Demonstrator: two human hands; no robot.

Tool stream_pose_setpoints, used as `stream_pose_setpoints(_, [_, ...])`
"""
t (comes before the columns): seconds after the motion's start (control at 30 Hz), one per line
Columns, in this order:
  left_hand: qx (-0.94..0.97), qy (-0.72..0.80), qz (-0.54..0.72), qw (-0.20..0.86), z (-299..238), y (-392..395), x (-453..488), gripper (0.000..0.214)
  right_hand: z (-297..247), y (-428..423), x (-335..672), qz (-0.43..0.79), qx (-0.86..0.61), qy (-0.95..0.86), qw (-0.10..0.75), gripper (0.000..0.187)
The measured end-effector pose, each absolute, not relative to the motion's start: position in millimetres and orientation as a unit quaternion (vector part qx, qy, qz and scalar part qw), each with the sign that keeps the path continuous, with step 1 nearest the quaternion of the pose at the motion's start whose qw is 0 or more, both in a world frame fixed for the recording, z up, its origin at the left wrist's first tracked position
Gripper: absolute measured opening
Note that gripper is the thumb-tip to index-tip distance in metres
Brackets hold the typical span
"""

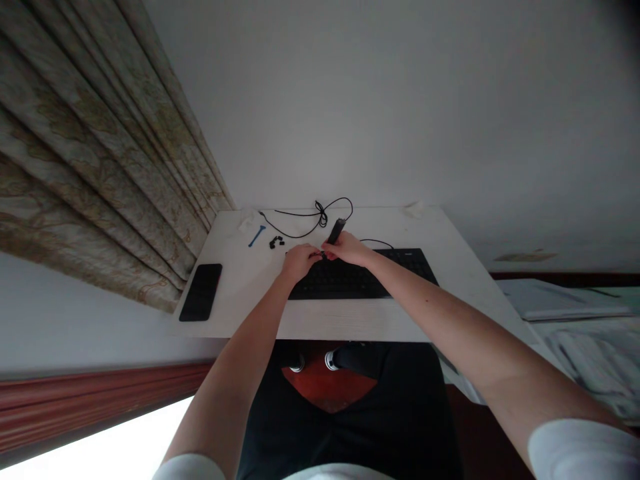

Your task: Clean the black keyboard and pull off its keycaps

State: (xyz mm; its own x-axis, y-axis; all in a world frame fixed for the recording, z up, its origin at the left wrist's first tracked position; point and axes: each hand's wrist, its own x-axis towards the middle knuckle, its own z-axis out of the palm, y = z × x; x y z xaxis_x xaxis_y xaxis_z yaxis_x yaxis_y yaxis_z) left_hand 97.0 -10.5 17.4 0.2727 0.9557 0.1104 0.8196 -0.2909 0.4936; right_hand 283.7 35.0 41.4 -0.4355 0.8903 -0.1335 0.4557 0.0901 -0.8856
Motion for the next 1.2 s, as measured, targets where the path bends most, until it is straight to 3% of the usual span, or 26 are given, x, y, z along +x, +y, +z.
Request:
stream_pose_setpoints(0.4, [0.783, 0.567, 0.195, 0.165, 19.6, -12.0, 97.0, 0.02, 56.5, 23.8, 280.2, 0.43, -0.488, -0.724, 0.228, 0.015])
stream_pose_setpoints(0.6, [0.764, 0.593, 0.188, 0.171, 25.9, -9.7, 99.4, 0.024, 87.3, 31.4, 265.1, 0.39, -0.459, -0.768, 0.216, 0.024])
stream_pose_setpoints(0.7, [0.758, 0.6, 0.177, 0.182, 28.7, -8.4, 99.3, 0.025, 95.8, 36.5, 262.5, 0.43, -0.468, -0.743, 0.209, 0.02])
stream_pose_setpoints(0.87, [0.77, 0.578, 0.181, 0.199, 28.7, -9.0, 97.7, 0.028, 86.5, 35.6, 277.4, 0.539, -0.501, -0.62, 0.27, 0.013])
stream_pose_setpoints(1.2, [0.788, 0.572, 0.152, 0.172, 29.4, -13.3, 112.2, 0.024, 62.0, 2.9, 313.2, 0.573, -0.527, -0.478, 0.406, 0.007])
